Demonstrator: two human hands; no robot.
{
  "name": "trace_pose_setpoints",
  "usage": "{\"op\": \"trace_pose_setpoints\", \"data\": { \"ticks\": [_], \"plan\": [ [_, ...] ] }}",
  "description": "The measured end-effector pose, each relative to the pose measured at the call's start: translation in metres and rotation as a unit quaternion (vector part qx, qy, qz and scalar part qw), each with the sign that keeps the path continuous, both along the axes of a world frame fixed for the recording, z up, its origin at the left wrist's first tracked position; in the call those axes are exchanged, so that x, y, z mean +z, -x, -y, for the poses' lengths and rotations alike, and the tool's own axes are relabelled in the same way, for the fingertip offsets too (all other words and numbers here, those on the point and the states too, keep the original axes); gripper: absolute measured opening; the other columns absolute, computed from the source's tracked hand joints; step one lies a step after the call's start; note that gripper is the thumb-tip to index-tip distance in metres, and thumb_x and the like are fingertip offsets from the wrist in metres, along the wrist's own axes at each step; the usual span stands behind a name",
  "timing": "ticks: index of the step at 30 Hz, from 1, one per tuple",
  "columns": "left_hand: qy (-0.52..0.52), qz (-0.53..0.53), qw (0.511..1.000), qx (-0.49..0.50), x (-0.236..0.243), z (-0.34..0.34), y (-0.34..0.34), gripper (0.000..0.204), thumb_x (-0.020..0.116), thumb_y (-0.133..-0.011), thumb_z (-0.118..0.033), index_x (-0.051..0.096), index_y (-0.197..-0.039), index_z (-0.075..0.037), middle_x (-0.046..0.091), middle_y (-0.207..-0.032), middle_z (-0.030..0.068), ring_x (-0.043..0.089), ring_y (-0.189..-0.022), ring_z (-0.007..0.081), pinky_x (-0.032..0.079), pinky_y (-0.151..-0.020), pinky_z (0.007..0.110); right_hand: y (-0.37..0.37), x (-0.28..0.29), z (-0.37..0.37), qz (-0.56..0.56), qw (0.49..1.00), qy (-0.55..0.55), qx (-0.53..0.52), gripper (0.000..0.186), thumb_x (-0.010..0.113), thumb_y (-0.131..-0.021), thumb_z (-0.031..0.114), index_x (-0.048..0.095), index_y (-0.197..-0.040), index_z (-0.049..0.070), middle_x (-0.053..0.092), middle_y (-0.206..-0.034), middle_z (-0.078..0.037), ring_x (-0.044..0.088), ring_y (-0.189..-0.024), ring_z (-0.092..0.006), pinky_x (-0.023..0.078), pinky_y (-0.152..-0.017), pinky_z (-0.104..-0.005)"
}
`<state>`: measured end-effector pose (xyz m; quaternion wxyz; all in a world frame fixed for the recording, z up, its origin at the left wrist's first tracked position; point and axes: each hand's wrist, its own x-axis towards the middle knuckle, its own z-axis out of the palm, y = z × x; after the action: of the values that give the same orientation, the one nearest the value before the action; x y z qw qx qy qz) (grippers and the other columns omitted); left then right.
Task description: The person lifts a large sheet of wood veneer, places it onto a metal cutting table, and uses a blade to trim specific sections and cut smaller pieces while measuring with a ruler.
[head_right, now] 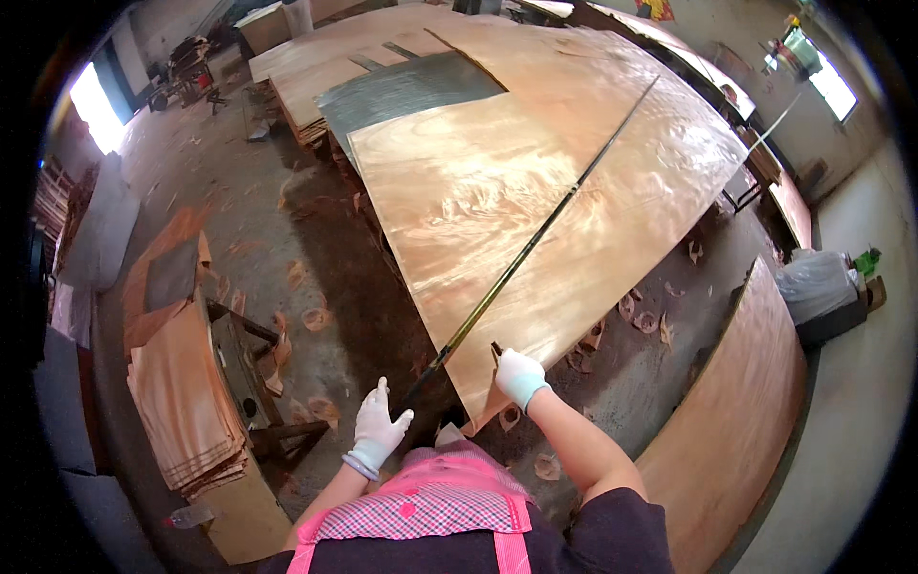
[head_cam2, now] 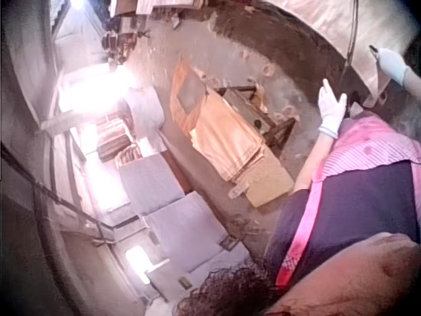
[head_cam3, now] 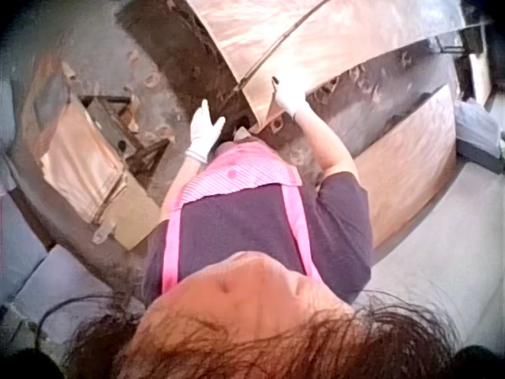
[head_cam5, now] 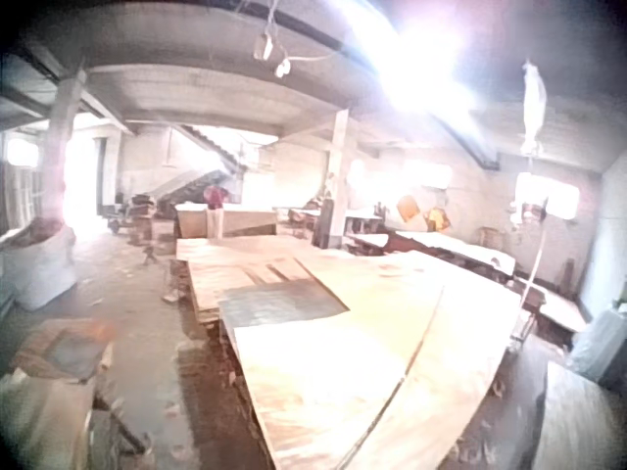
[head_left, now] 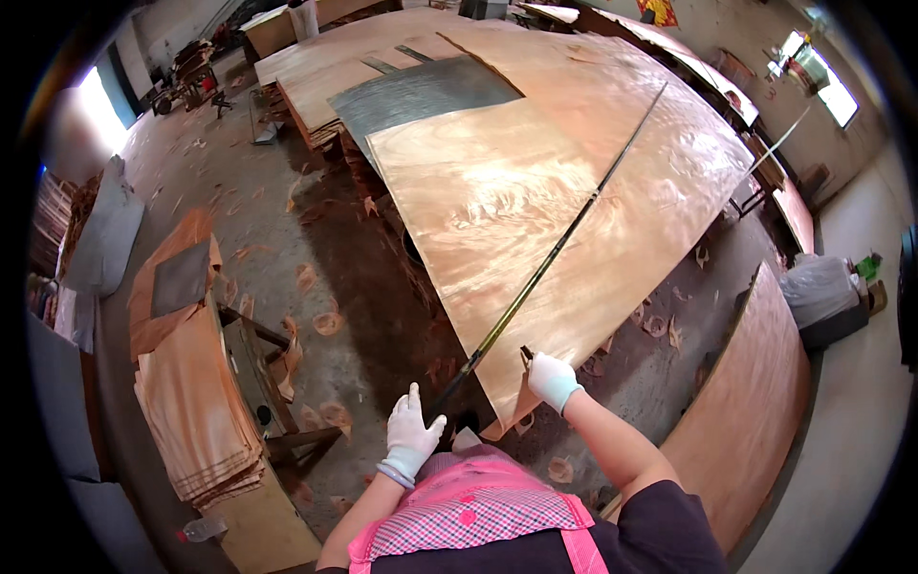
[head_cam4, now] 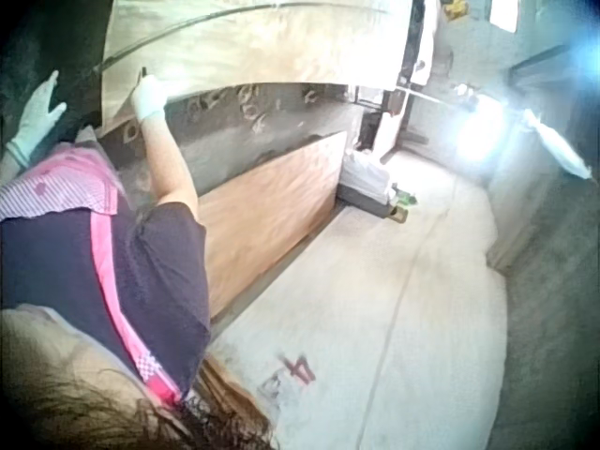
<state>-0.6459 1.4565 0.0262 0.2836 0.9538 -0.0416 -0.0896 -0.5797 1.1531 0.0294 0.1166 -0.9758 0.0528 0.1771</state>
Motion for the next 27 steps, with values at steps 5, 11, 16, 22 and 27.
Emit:
{"op": "trace_pose_setpoints", "data": {
  "ticks": [5,11,16,22,27],
  "plan": [
    [0.029,-0.151,0.988,-0.008,0.001,0.007,-0.023,0.072,0.066,-0.083,-0.036,0.041,-0.143,-0.005,0.064,-0.118,0.0183,0.061,-0.108,0.0345,0.049,-0.092,0.043,-0.006,0.012,-0.009,-0.098,0.994,-0.023,-0.042,0.024,0.051,-0.090,0.017,0.060,-0.103,0.000,0.069,-0.096,-0.024,0.068,-0.092,-0.0393,0.054,-0.080,-0.0456],
    [0.062,-0.136,0.988,-0.024,-0.005,0.021,-0.037,0.039,0.058,-0.087,-0.037,0.065,-0.113,-0.009,0.068,-0.095,0.0202,0.065,-0.090,0.0388,0.051,-0.079,0.049,0.004,-0.008,0.000,-0.060,0.996,-0.053,-0.035,0.022,0.049,-0.089,0.015,0.059,-0.099,-0.002,0.069,-0.091,-0.024,0.069,-0.087,-0.0387,0.055,-0.076,-0.0460],
    [0.041,-0.078,0.996,-0.015,-0.008,0.009,-0.055,0.034,0.057,-0.087,-0.039,0.068,-0.083,-0.007,0.066,-0.079,0.0201,0.064,-0.078,0.0418,0.049,-0.068,0.052,0.024,-0.018,0.007,0.135,0.983,-0.122,0.031,0.018,0.051,-0.091,0.018,0.057,-0.094,0.002,0.060,-0.068,-0.019,0.063,-0.062,-0.0374,0.053,-0.058,-0.0455],
    [0.049,-0.093,0.994,-0.037,-0.001,-0.007,-0.093,0.032,0.061,-0.085,-0.034,0.067,-0.079,-0.003,0.064,-0.066,0.0148,0.064,-0.062,0.0304,0.049,-0.061,0.041,0.098,0.005,0.015,0.183,0.910,-0.240,-0.285,0.042,0.064,-0.087,0.034,0.063,-0.120,0.007,0.064,-0.109,-0.018,0.063,-0.102,-0.0329,0.050,-0.089,-0.0387],
    [0.144,-0.226,0.962,-0.051,-0.016,-0.002,-0.145,0.028,0.063,-0.088,-0.029,0.063,-0.074,-0.005,0.057,-0.056,0.0047,0.057,-0.048,0.0155,0.046,-0.048,0.033,0.130,-0.040,-0.040,-0.038,0.774,-0.381,-0.504,0.071,0.066,-0.087,0.049,0.053,-0.129,-0.007,0.066,-0.113,-0.021,0.068,-0.087,-0.0238,0.054,-0.074,-0.0323]
  ]
}}
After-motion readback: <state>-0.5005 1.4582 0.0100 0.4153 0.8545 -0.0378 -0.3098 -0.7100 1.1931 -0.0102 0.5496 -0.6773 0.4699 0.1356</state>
